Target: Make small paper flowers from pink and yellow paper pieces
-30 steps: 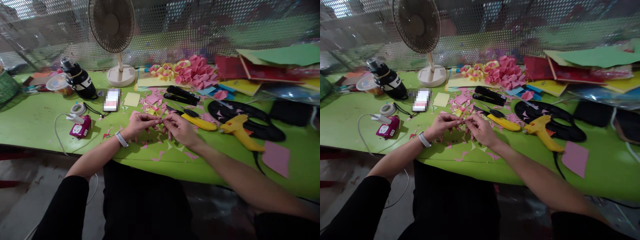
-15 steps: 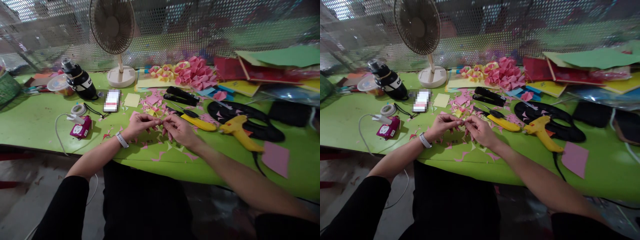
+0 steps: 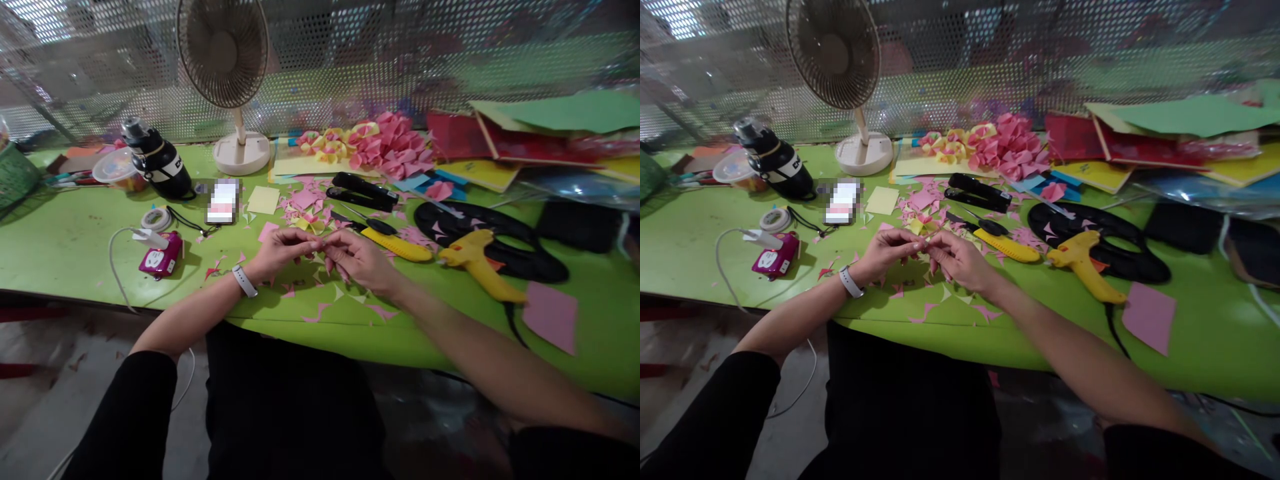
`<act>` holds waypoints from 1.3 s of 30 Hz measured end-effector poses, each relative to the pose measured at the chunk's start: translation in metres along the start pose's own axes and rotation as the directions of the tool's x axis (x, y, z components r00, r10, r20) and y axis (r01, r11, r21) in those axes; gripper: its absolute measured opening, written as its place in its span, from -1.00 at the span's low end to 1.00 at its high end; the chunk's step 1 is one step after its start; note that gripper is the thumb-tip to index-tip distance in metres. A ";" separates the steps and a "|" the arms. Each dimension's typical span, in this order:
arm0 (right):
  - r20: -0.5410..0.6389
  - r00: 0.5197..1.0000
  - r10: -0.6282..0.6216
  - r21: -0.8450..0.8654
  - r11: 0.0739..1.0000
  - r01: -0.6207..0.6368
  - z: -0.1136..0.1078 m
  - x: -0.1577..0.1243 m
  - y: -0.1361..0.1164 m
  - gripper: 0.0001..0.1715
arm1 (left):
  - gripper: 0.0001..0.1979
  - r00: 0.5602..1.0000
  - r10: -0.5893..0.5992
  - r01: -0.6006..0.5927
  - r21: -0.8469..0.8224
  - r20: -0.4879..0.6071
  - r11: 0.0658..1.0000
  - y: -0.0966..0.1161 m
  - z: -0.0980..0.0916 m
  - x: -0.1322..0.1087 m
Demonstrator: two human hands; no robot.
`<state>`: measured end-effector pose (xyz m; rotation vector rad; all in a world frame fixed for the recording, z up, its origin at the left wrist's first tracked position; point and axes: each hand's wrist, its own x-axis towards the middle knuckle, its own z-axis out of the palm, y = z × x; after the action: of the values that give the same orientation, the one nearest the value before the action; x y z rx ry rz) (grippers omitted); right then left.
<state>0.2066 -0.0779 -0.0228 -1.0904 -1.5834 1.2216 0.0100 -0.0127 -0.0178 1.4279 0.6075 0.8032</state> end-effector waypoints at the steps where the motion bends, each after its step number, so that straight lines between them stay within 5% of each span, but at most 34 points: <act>1: 0.007 1.000 0.002 0.011 1.000 -0.002 0.000 0.000 0.000 -0.68 | -0.73 1.000 -0.001 0.001 -0.008 0.010 1.000 0.001 0.000 0.000; 7: 0.016 1.000 -0.009 0.017 1.000 0.009 0.001 0.001 -0.004 -0.69 | -0.76 0.998 0.054 -0.053 -0.039 0.012 0.998 0.001 0.002 0.001; 16: -0.129 0.977 -0.168 -0.232 0.963 0.135 0.012 -0.002 -0.007 -0.75 | -0.77 0.975 0.179 -0.183 -0.015 -0.131 0.983 -0.005 0.002 0.002; 24: -0.044 0.994 -0.100 -0.161 0.983 0.091 0.005 0.000 -0.001 -0.68 | -0.77 0.987 0.147 -0.150 -0.037 -0.061 0.988 -0.004 0.002 0.003; 31: -0.092 0.991 -0.093 -0.095 0.992 0.084 0.011 0.000 0.000 -0.70 | -0.73 0.985 0.124 -0.128 -0.020 -0.121 0.992 -0.003 0.003 0.001; 39: -0.068 0.995 -0.067 -0.097 0.993 0.060 0.004 0.001 0.001 -0.73 | -0.77 0.988 0.148 -0.148 0.002 -0.047 0.989 -0.005 0.000 0.003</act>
<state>0.2025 -0.0774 -0.0245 -1.1220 -1.6232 1.0636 0.0128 -0.0101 -0.0227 1.4688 0.5408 0.9564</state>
